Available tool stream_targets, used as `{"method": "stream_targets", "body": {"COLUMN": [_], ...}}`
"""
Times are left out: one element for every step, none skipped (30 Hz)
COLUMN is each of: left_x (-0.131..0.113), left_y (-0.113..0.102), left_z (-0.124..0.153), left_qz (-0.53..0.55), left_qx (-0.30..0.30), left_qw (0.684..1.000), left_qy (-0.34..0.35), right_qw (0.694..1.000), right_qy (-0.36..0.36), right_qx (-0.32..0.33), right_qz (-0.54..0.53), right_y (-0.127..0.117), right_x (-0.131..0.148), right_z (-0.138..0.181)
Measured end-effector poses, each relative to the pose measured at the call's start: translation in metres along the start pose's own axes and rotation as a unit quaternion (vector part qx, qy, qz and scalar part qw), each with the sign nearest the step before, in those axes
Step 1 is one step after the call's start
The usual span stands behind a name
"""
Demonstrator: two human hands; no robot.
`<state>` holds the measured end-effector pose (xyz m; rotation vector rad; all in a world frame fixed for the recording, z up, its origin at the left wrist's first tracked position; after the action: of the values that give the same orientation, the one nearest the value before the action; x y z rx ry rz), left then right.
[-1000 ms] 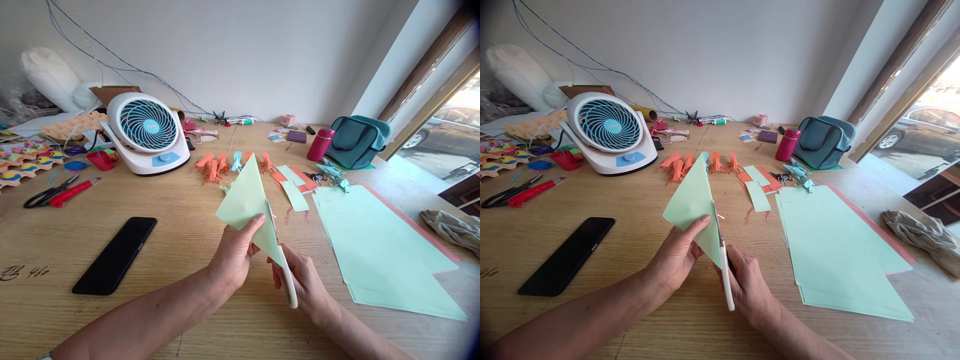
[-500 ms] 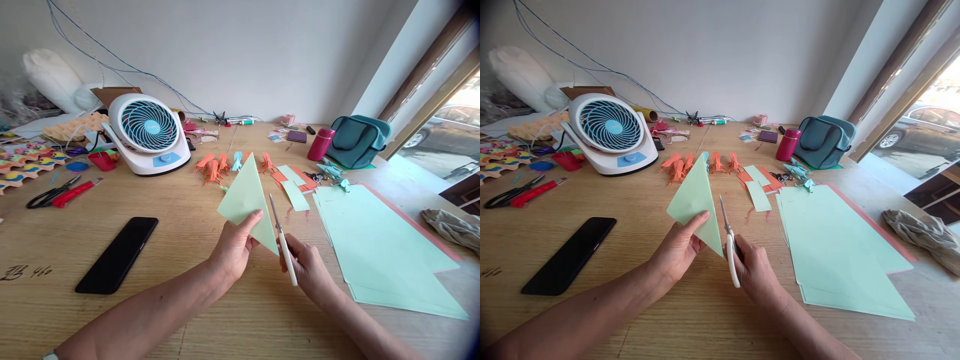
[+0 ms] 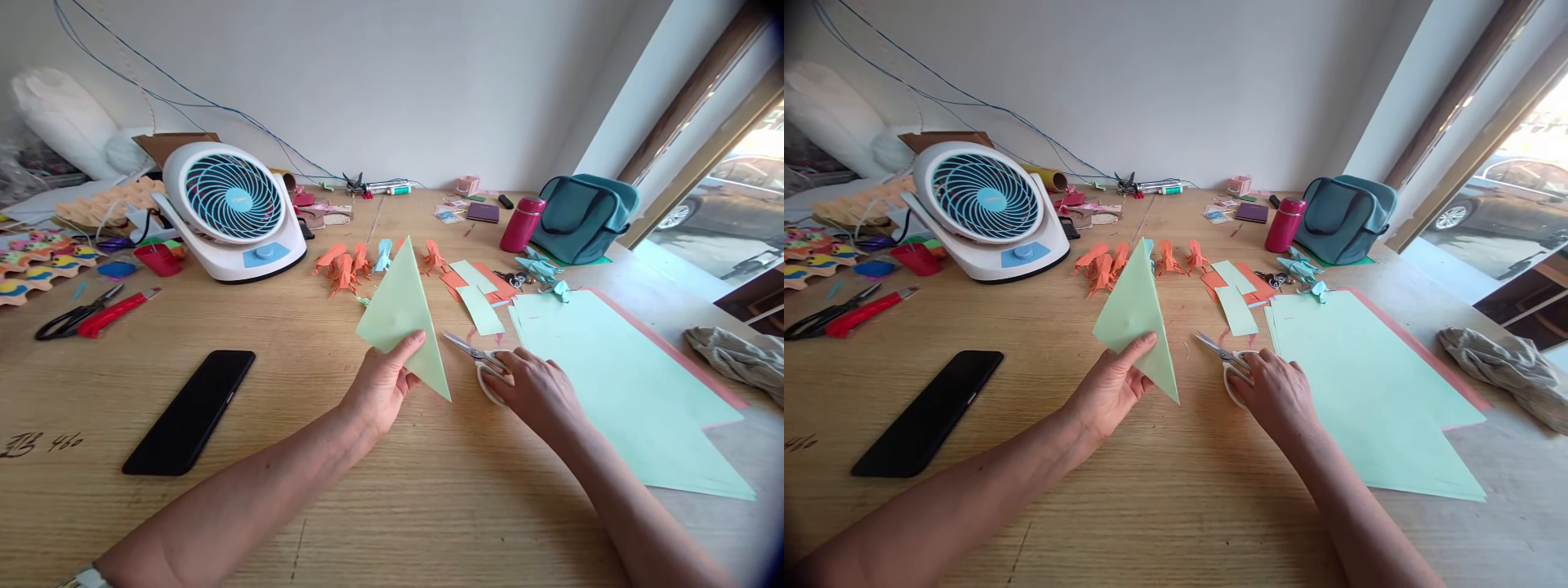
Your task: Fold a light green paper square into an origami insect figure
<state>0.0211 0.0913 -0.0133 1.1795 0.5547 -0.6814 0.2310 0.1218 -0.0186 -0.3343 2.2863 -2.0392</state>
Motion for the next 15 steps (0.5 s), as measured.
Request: {"method": "stream_targets", "body": {"left_x": [0.000,0.000,0.000,0.000,-0.001,-0.001,-0.002,-0.002,-0.003,-0.003,-0.003,-0.004,-0.005,-0.006,-0.007], "left_y": [0.000,0.001,0.001,0.002,0.003,0.004,0.004,0.005,0.006,0.007,0.008,0.010,0.011,0.013,0.015], "left_z": [-0.001,-0.001,-0.002,-0.002,-0.002,-0.002,-0.001,-0.001,0.000,0.000,0.001,0.001,0.001,0.002,0.003], "left_qz": [-0.003,-0.007,-0.011,-0.014,-0.018,-0.022,-0.025,-0.029,-0.033,-0.040,-0.050,-0.064,-0.082,-0.104,-0.128], "left_qx": [0.004,0.008,0.012,0.018,0.023,0.027,0.032,0.035,0.038,0.042,0.047,0.053,0.060,0.069,0.082], "left_qw": [1.000,1.000,1.000,1.000,1.000,0.999,0.999,0.999,0.999,0.998,0.997,0.995,0.992,0.988,0.981], "left_qy": [0.000,0.000,0.001,0.002,0.004,0.006,0.009,0.012,0.017,0.023,0.033,0.049,0.070,0.095,0.121], "right_qw": [1.000,1.000,1.000,1.000,1.000,1.000,0.999,0.999,0.997,0.994,0.986,0.973,0.954,0.931,0.910], "right_qy": [0.003,0.005,0.007,0.007,0.006,0.004,0.001,0.000,-0.002,-0.008,-0.014,-0.034,-0.066,-0.089,-0.111], "right_qx": [0.003,0.007,0.011,0.014,0.014,0.011,0.001,-0.017,-0.044,-0.073,-0.106,-0.129,-0.124,-0.117,-0.101], "right_qz": [-0.003,-0.008,-0.013,-0.019,-0.025,-0.029,-0.034,-0.041,-0.057,-0.085,-0.126,-0.187,-0.265,-0.334,-0.386], "right_y": [0.000,0.000,0.001,0.002,0.003,0.003,0.002,-0.001,-0.007,-0.014,-0.023,-0.031,-0.035,-0.038,-0.040], "right_x": [-0.001,-0.003,-0.004,-0.006,-0.007,-0.008,-0.008,-0.007,-0.006,-0.002,0.002,0.010,0.022,0.033,0.045], "right_z": [0.000,0.000,0.000,0.000,0.000,0.000,0.001,0.001,0.002,0.003,0.006,0.009,0.012,0.014,0.017]}}
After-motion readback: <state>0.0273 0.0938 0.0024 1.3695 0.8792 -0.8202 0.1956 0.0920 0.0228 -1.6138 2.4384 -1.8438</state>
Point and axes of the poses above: each hand's wrist, its own z-axis away from the middle knuckle, its own y-axis out of the palm, x = y × z, the point moved 10 cm from there along -z, towards the middle knuckle, and after that the axes turned 4 degrees about -x, right-handed, at the moved point
